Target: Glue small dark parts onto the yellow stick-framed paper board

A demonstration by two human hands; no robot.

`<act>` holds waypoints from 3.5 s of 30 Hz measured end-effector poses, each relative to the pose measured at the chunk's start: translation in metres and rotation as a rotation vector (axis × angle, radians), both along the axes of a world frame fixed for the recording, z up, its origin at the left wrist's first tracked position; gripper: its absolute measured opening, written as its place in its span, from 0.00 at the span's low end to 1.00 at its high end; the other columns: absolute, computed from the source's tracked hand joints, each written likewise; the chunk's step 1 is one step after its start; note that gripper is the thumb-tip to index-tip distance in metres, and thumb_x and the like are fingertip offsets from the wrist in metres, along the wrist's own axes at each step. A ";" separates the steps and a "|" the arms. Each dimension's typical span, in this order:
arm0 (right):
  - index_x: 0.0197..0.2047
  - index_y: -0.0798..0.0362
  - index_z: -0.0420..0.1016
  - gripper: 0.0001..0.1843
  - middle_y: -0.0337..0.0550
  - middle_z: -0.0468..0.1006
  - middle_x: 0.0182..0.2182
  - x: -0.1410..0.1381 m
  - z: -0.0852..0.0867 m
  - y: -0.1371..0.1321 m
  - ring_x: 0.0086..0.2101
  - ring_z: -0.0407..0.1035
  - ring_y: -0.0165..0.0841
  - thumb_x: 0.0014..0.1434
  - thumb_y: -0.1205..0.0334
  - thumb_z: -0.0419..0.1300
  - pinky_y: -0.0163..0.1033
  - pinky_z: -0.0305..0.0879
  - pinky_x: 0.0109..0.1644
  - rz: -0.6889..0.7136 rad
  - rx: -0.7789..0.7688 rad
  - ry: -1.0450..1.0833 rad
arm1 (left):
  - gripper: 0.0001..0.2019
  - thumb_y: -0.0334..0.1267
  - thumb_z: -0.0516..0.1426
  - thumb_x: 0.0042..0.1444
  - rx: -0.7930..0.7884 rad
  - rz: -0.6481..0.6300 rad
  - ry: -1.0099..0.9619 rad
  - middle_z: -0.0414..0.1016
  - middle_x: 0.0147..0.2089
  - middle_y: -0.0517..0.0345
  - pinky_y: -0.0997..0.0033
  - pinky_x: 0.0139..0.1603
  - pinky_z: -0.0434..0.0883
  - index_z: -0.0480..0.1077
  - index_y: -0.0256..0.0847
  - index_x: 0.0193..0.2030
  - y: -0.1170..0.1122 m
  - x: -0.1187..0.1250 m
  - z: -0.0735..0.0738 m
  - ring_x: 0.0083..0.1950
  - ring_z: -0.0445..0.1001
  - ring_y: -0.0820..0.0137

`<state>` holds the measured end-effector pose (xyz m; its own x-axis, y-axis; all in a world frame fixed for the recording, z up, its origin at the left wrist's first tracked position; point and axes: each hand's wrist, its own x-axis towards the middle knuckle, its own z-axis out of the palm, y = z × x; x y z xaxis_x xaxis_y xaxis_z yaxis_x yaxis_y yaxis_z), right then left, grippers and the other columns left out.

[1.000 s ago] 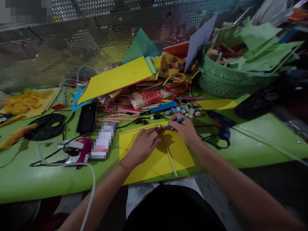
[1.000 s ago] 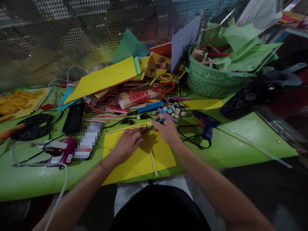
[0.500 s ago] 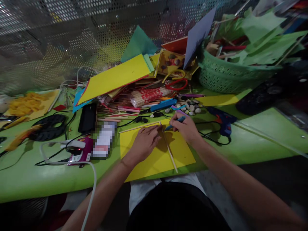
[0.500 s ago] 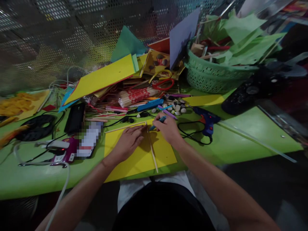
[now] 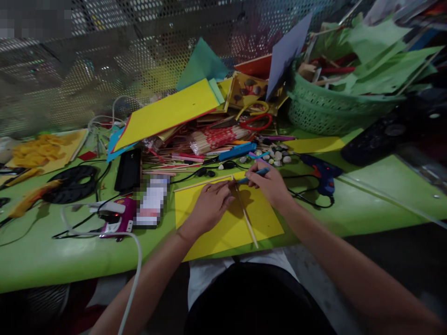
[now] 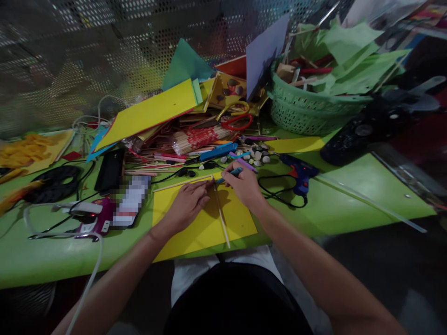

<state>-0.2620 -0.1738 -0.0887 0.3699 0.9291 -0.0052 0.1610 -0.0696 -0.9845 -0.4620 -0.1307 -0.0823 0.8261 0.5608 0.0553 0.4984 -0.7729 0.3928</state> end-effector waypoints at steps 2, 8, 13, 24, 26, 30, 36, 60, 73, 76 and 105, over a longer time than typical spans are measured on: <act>0.27 0.50 0.67 0.07 0.33 0.69 0.18 0.000 -0.001 0.000 0.22 0.64 0.29 0.53 0.59 0.60 0.36 0.56 0.28 0.003 -0.001 -0.014 | 0.14 0.41 0.45 0.68 0.000 -0.001 0.000 0.66 0.65 0.56 0.55 0.64 0.59 0.67 0.44 0.52 0.000 0.000 0.000 0.66 0.62 0.65; 0.25 0.51 0.68 0.04 0.32 0.67 0.17 0.000 -0.001 -0.003 0.20 0.61 0.28 0.51 0.63 0.59 0.36 0.55 0.26 0.025 -0.008 -0.003 | 0.18 0.41 0.45 0.68 0.021 0.000 -0.003 0.66 0.65 0.54 0.56 0.63 0.59 0.63 0.43 0.61 0.000 0.000 -0.003 0.66 0.62 0.65; 0.25 0.51 0.69 0.04 0.32 0.67 0.16 0.000 0.002 -0.007 0.20 0.62 0.29 0.50 0.62 0.58 0.36 0.56 0.26 0.028 -0.054 -0.030 | 0.20 0.42 0.45 0.68 0.036 0.009 0.000 0.68 0.63 0.50 0.56 0.62 0.60 0.62 0.42 0.63 0.001 0.000 -0.007 0.64 0.64 0.64; 0.24 0.50 0.67 0.05 0.32 0.66 0.16 -0.005 0.006 -0.027 0.20 0.61 0.28 0.50 0.62 0.58 0.36 0.55 0.26 0.054 -0.076 -0.021 | 0.20 0.41 0.44 0.68 0.027 0.008 -0.021 0.67 0.64 0.53 0.57 0.63 0.59 0.61 0.45 0.63 0.000 0.001 -0.005 0.65 0.63 0.65; 0.24 0.50 0.67 0.05 0.32 0.66 0.16 -0.006 0.007 -0.031 0.20 0.61 0.28 0.50 0.62 0.58 0.37 0.54 0.26 0.047 -0.077 -0.017 | 0.20 0.42 0.44 0.68 0.029 0.011 -0.020 0.68 0.64 0.52 0.57 0.63 0.59 0.60 0.45 0.65 0.000 0.001 -0.005 0.65 0.64 0.65; 0.24 0.50 0.67 0.05 0.33 0.65 0.17 -0.008 0.010 -0.040 0.21 0.60 0.29 0.50 0.63 0.57 0.38 0.54 0.26 0.061 -0.078 -0.036 | 0.21 0.42 0.44 0.68 0.022 0.016 -0.017 0.68 0.64 0.52 0.57 0.63 0.58 0.58 0.44 0.66 0.000 0.001 -0.006 0.65 0.63 0.65; 0.24 0.50 0.67 0.06 0.34 0.66 0.19 -0.011 0.017 -0.055 0.22 0.61 0.30 0.52 0.62 0.57 0.38 0.56 0.28 0.080 -0.112 -0.089 | 0.21 0.42 0.44 0.68 0.014 0.015 -0.022 0.68 0.64 0.51 0.58 0.64 0.57 0.58 0.44 0.66 0.000 0.002 -0.005 0.66 0.63 0.66; 0.27 0.51 0.68 0.07 0.34 0.67 0.22 -0.014 0.024 -0.096 0.25 0.62 0.29 0.56 0.62 0.58 0.36 0.53 0.29 0.134 -0.168 -0.179 | 0.22 0.43 0.44 0.68 0.028 0.011 -0.028 0.71 0.61 0.52 0.59 0.62 0.57 0.59 0.43 0.66 0.000 0.003 -0.007 0.65 0.64 0.65; 0.26 0.51 0.67 0.08 0.33 0.65 0.21 -0.016 0.028 -0.110 0.25 0.58 0.29 0.56 0.62 0.57 0.36 0.52 0.29 0.151 -0.181 -0.156 | 0.22 0.44 0.44 0.68 0.023 0.019 -0.024 0.68 0.64 0.52 0.60 0.62 0.57 0.59 0.44 0.66 0.000 0.003 -0.007 0.65 0.63 0.65; 0.26 0.51 0.66 0.08 0.33 0.65 0.21 -0.017 0.030 -0.113 0.25 0.58 0.29 0.55 0.62 0.57 0.36 0.52 0.29 0.150 -0.193 -0.156 | 0.22 0.44 0.44 0.68 0.019 0.020 -0.020 0.68 0.64 0.52 0.60 0.63 0.56 0.59 0.43 0.66 0.000 0.003 -0.007 0.65 0.63 0.65; 0.32 0.51 0.70 0.05 0.36 0.70 0.24 -0.017 0.053 -0.052 0.25 0.64 0.30 0.56 0.59 0.62 0.36 0.55 0.28 0.047 0.201 0.109 | 0.10 0.44 0.54 0.63 -0.058 0.170 -0.342 0.79 0.39 0.54 0.67 0.44 0.66 0.72 0.41 0.41 0.006 -0.009 -0.006 0.41 0.74 0.67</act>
